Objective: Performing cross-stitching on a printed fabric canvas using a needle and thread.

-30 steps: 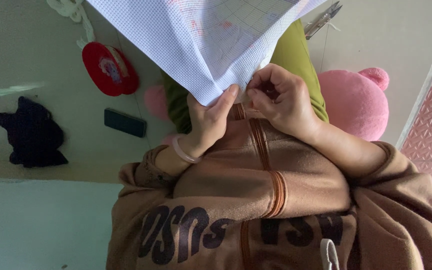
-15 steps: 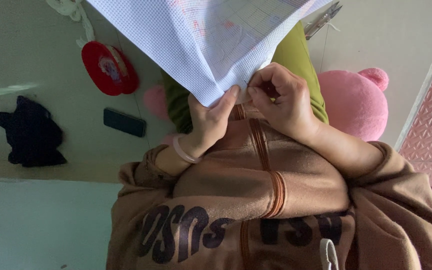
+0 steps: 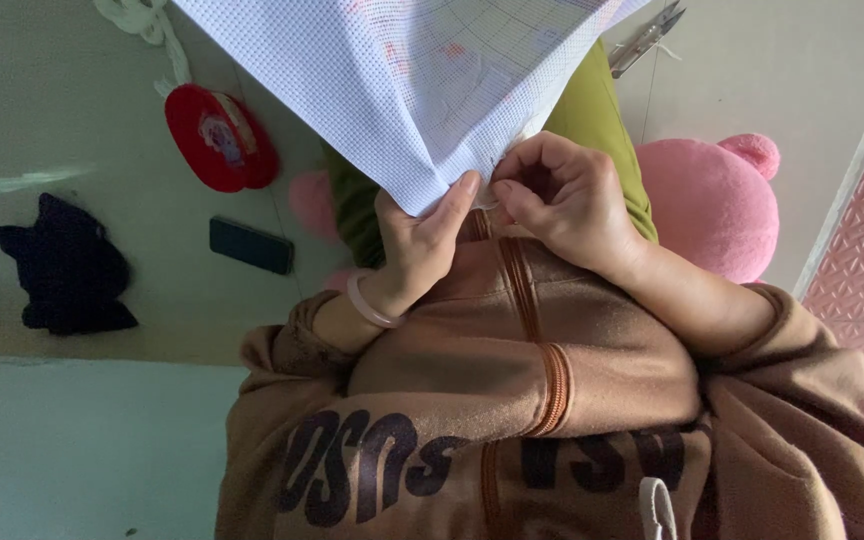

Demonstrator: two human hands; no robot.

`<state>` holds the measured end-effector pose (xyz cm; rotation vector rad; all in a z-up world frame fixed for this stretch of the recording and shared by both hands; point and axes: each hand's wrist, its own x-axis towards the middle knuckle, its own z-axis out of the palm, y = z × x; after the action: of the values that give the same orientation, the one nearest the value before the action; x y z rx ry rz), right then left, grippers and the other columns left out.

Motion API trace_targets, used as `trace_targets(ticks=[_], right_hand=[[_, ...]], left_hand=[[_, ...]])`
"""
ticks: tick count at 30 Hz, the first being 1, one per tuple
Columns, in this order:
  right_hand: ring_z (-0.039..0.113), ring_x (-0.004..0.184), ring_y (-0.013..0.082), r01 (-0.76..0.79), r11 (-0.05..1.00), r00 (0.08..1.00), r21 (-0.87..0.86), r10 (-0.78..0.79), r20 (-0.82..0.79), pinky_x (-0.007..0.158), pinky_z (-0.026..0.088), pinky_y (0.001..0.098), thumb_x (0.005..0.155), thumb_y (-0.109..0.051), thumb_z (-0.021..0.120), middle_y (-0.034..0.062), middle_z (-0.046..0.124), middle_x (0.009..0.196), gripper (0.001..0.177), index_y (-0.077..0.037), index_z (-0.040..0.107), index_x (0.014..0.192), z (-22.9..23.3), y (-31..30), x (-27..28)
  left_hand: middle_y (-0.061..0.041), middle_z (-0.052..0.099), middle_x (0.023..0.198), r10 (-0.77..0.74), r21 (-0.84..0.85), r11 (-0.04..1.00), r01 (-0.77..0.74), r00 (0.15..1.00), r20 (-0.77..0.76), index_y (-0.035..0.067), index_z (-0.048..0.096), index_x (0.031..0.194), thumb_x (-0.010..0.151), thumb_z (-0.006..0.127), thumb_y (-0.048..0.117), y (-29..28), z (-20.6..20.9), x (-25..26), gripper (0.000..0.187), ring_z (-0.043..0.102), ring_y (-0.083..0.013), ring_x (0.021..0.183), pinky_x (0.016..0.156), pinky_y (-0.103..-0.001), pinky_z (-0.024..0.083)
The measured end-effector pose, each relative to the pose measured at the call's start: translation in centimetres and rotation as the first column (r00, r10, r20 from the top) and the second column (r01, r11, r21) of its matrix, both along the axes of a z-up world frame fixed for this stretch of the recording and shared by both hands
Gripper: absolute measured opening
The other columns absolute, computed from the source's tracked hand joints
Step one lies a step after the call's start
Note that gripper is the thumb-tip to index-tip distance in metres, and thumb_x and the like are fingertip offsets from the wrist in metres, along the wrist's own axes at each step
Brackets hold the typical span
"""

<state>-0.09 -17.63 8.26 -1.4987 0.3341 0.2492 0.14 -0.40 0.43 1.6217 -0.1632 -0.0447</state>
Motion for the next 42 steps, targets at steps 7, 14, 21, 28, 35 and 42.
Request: trace_targets(ticks=[7, 14, 21, 28, 35, 42], right_hand=[[0.072, 0.065, 0.0167, -0.005, 0.997, 1.0, 0.081, 0.004, 0.018, 0.066, 0.059, 0.0259, 0.091, 0.008, 0.069, 0.0144, 0.071, 0.072, 0.009, 0.003, 0.07, 0.098, -0.4, -0.4, -0.2], [0.072, 0.067, 0.016, 0.003, 0.995, 0.998, 0.102, -0.01, 0.069, 0.067, 0.059, 0.0261, 0.093, 0.008, 0.071, 0.0154, 0.071, 0.073, 0.008, 0.005, 0.069, 0.1, -0.6, -0.3, -0.1], [0.074, 0.069, 0.0181, 0.0, 0.999, 0.996, 0.048, -0.005, 0.093, 0.068, 0.059, 0.0267, 0.094, 0.008, 0.07, 0.0172, 0.072, 0.076, 0.008, 0.005, 0.069, 0.101, -1.4, -0.6, -0.4], [0.073, 0.067, 0.0188, 0.02, 0.999, 0.99, 0.045, -0.027, 0.142, 0.067, 0.06, 0.0284, 0.094, 0.008, 0.072, 0.0174, 0.071, 0.077, 0.008, 0.006, 0.068, 0.101, -1.9, -0.4, -0.4], [0.071, 0.074, 0.0277, 0.055, 0.998, 0.929, -0.024, -0.043, 0.368, 0.067, 0.061, 0.0399, 0.097, 0.014, 0.072, 0.0231, 0.065, 0.085, 0.026, 0.007, 0.052, 0.114, -1.8, -0.9, -0.4], [0.059, 0.079, 0.0226, 0.006, 0.907, 0.829, -0.422, 0.231, 0.509, 0.066, 0.053, 0.0309, 0.097, 0.012, 0.076, 0.0173, 0.064, 0.098, 0.017, 0.005, 0.062, 0.1, -0.4, -2.0, 0.8]], left_hand=[[-0.012, 0.071, 0.104, -0.013, -0.004, 1.0, 0.013, 1.0, 0.001, -0.004, 0.069, 0.115, 0.09, 0.077, -0.002, 0.1, -0.1, 0.1, 0.026, 0.068, -0.0192, 0.098, 0.079, -0.04, 0.058], [-0.015, 0.071, 0.108, -0.031, 0.036, 0.999, 0.031, 0.999, 0.017, -0.005, 0.069, 0.118, 0.089, 0.079, -0.001, 0.5, -1.5, -0.5, 0.031, 0.068, -0.0218, 0.103, 0.081, -0.04, 0.058], [-0.013, 0.071, 0.11, -0.013, 0.011, 1.0, 0.013, 0.999, 0.03, -0.005, 0.067, 0.119, 0.088, 0.08, -0.002, 0.6, -2.3, -0.7, 0.034, 0.067, -0.0201, 0.104, 0.081, -0.041, 0.057], [-0.013, 0.069, 0.114, -0.054, 0.015, 0.998, 0.053, 0.997, 0.063, -0.004, 0.065, 0.123, 0.091, 0.075, -0.001, 0.6, -1.6, -0.5, 0.034, 0.067, -0.0203, 0.1, 0.08, -0.038, 0.058], [-0.016, 0.066, 0.115, -0.094, 0.086, 0.993, 0.084, 0.987, 0.127, -0.007, 0.061, 0.127, 0.091, 0.073, -0.004, 0.6, 0.4, 0.7, 0.038, 0.067, -0.0255, 0.099, 0.083, -0.039, 0.06], [-0.009, 0.045, 0.065, -0.253, 0.35, 0.93, 0.116, 0.89, 0.379, 0.003, 0.041, 0.068, 0.085, 0.073, -0.01, 0.2, 5.7, 3.5, 0.039, 0.041, -0.0244, 0.06, 0.059, -0.046, 0.039]])
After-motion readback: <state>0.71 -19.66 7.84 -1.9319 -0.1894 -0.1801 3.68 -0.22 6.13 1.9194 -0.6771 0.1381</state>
